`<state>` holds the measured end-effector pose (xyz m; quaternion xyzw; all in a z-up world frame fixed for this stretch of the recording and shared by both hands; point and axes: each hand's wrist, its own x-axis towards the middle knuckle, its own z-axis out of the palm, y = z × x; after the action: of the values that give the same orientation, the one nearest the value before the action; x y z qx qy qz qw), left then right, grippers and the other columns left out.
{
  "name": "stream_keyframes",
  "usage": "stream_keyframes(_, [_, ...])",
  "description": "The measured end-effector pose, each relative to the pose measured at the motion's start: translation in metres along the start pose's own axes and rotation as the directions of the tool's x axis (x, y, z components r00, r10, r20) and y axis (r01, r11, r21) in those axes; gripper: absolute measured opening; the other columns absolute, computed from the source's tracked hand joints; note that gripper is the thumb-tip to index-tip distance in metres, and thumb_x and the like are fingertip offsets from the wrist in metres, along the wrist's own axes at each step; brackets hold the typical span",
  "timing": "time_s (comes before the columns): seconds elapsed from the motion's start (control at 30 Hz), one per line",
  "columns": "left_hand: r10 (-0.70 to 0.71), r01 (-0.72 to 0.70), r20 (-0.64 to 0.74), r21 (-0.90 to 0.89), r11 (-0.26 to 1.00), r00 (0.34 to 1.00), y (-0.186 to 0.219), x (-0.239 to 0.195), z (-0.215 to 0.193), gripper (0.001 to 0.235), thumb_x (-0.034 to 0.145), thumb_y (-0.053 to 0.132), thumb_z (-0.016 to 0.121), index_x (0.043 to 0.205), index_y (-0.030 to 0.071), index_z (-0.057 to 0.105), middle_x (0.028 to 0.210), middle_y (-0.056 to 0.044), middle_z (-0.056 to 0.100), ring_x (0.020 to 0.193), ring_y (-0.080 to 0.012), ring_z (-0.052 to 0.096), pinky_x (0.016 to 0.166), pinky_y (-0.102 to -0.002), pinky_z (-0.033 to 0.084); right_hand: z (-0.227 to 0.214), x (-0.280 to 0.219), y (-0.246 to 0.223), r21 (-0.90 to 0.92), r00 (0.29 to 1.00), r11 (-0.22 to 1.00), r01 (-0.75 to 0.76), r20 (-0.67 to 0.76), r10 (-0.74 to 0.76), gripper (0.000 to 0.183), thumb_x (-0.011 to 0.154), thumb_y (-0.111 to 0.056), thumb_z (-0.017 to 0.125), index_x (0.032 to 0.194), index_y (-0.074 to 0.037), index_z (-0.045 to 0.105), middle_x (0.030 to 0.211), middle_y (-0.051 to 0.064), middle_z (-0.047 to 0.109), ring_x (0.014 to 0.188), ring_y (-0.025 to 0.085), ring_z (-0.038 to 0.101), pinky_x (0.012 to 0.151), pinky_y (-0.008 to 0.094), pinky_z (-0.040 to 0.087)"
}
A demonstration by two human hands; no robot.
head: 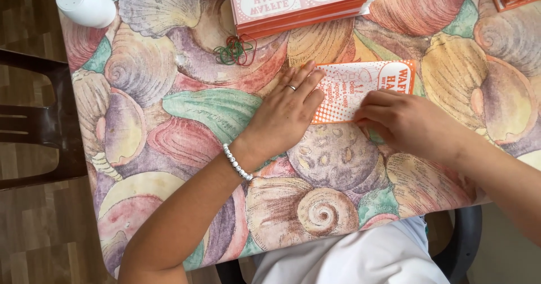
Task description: Folding paper bags and stacking them on a table
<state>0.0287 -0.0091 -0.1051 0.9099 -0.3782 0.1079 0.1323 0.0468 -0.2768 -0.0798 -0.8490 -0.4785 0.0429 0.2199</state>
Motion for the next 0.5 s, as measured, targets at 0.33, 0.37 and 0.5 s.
stream_keyframes(0.33, [-0.039,0.056,0.104,-0.157,0.986,0.994,-0.009,-0.001,0.009,0.023,0.108,0.007,0.037,0.127,-0.002,0.048,0.162,-0.029,0.029,0.152,-0.0436,0.029,0.128,-0.054,0.021,0.003,-0.059,0.018,-0.255,0.989,0.958,-0.134,-0.092,0.114,0.031,0.091,-0.005,0.064,0.119,-0.016,0.073,0.114,-0.001,0.071,0.103,0.022,0.069,0.077,0.04,0.059])
stream_keyframes(0.37, [-0.033,0.041,0.087,-0.093,0.995,0.996,-0.011,-0.003,0.013,0.036,0.108,0.01,0.042,0.142,0.0,0.04,0.164,-0.025,0.029,0.154,-0.0379,0.029,0.129,-0.052,0.022,0.004,-0.06,0.019,-0.284,0.993,0.954,-0.094,-0.091,0.071,0.03,0.092,-0.005,0.065,0.12,-0.014,0.073,0.114,0.0,0.071,0.102,0.023,0.068,0.079,0.039,0.059])
stream_keyframes(0.5, [-0.007,0.004,0.102,0.034,0.999,0.995,-0.014,-0.004,0.015,0.054,0.107,0.014,0.045,0.157,-0.004,0.033,0.166,-0.021,0.028,0.156,-0.035,0.025,0.129,-0.049,0.022,0.002,-0.06,0.017,-0.305,0.996,0.952,-0.013,-0.093,-0.016,0.024,0.094,-0.01,0.067,0.118,-0.008,0.073,0.113,0.004,0.07,0.101,0.025,0.067,0.086,0.039,0.058])
